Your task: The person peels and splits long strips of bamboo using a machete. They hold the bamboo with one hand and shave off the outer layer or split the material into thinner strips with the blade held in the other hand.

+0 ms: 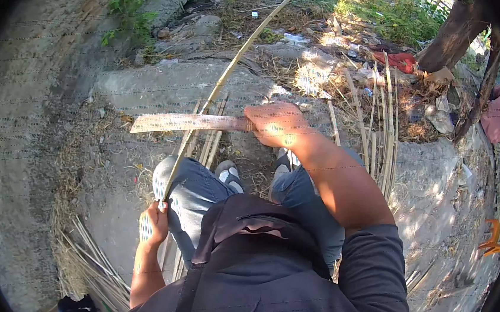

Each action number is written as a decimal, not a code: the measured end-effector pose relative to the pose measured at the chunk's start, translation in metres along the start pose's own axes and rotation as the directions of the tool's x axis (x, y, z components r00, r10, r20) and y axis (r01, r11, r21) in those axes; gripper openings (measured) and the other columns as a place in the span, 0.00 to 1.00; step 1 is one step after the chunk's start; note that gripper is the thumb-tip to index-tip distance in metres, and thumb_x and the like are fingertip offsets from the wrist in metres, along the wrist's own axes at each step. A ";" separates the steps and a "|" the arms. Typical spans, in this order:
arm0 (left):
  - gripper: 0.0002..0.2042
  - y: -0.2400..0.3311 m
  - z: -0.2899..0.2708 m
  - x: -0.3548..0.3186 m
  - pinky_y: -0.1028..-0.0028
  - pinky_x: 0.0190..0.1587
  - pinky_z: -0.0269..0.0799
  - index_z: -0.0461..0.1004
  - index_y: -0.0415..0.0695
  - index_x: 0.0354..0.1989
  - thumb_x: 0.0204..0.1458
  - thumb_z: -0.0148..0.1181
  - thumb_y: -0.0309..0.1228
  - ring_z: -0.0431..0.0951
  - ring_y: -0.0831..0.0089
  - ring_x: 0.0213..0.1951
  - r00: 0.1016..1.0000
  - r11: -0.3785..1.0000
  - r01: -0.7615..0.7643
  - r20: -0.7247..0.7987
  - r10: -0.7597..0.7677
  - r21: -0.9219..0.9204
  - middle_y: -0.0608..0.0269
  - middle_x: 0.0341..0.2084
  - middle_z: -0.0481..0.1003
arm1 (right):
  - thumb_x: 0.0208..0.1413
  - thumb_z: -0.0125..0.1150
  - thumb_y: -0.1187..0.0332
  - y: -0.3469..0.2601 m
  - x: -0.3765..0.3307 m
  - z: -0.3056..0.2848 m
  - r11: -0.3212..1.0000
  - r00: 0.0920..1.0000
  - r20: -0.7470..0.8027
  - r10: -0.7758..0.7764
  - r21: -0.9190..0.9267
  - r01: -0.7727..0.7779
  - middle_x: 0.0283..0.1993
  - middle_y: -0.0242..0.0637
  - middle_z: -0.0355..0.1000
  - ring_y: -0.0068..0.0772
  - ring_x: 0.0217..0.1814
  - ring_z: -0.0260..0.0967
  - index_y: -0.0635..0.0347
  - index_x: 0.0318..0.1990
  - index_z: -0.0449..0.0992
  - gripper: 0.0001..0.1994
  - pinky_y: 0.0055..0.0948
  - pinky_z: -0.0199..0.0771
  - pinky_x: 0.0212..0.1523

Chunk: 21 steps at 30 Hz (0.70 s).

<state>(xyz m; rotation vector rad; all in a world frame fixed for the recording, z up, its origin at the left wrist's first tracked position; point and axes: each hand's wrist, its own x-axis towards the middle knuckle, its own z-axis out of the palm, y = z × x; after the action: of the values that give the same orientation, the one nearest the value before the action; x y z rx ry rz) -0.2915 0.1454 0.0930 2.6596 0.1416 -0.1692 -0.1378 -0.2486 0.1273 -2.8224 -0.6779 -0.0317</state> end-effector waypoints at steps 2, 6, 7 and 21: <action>0.21 -0.001 -0.001 -0.002 0.52 0.36 0.74 0.76 0.35 0.34 0.66 0.52 0.44 0.81 0.40 0.31 1.000 0.999 -0.006 -0.008 0.006 0.038 0.39 0.23 0.77 | 0.48 0.65 0.66 -0.008 0.001 0.002 0.998 0.997 0.064 -0.052 -0.033 0.054 0.32 0.43 0.77 0.51 0.39 0.78 0.53 0.40 0.73 0.12 0.51 0.77 0.42; 0.21 0.003 0.001 -0.003 0.51 0.35 0.74 0.76 0.36 0.33 0.67 0.52 0.44 0.81 0.40 0.31 0.999 0.999 -0.038 -0.035 0.039 0.037 0.39 0.23 0.78 | 0.51 0.64 0.66 0.020 0.014 -0.007 0.989 0.989 0.035 0.146 0.013 -0.147 0.33 0.43 0.78 0.53 0.41 0.77 0.54 0.41 0.74 0.11 0.51 0.77 0.44; 0.21 0.004 0.003 -0.002 0.50 0.35 0.74 0.76 0.36 0.33 0.67 0.52 0.45 0.80 0.40 0.31 0.999 0.998 -0.035 -0.035 0.037 0.057 0.38 0.24 0.77 | 0.52 0.64 0.66 0.037 0.012 -0.004 0.982 0.980 -0.074 0.184 0.056 -0.181 0.33 0.43 0.78 0.53 0.41 0.77 0.54 0.41 0.74 0.10 0.51 0.77 0.44; 0.20 -0.009 0.007 0.003 0.48 0.33 0.71 0.71 0.37 0.31 0.66 0.53 0.43 0.78 0.37 0.29 0.997 0.992 -0.065 -0.037 0.070 0.112 0.38 0.22 0.76 | 0.53 0.62 0.66 0.060 0.030 -0.032 0.976 0.976 -0.020 0.216 0.045 -0.215 0.36 0.46 0.79 0.55 0.42 0.78 0.53 0.43 0.76 0.10 0.51 0.77 0.44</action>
<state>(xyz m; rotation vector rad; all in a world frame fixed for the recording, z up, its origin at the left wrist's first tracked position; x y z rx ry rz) -0.2902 0.1498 0.0821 2.7755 0.0563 -0.1038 -0.0832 -0.2945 0.1471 -2.8323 -0.3598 -0.0148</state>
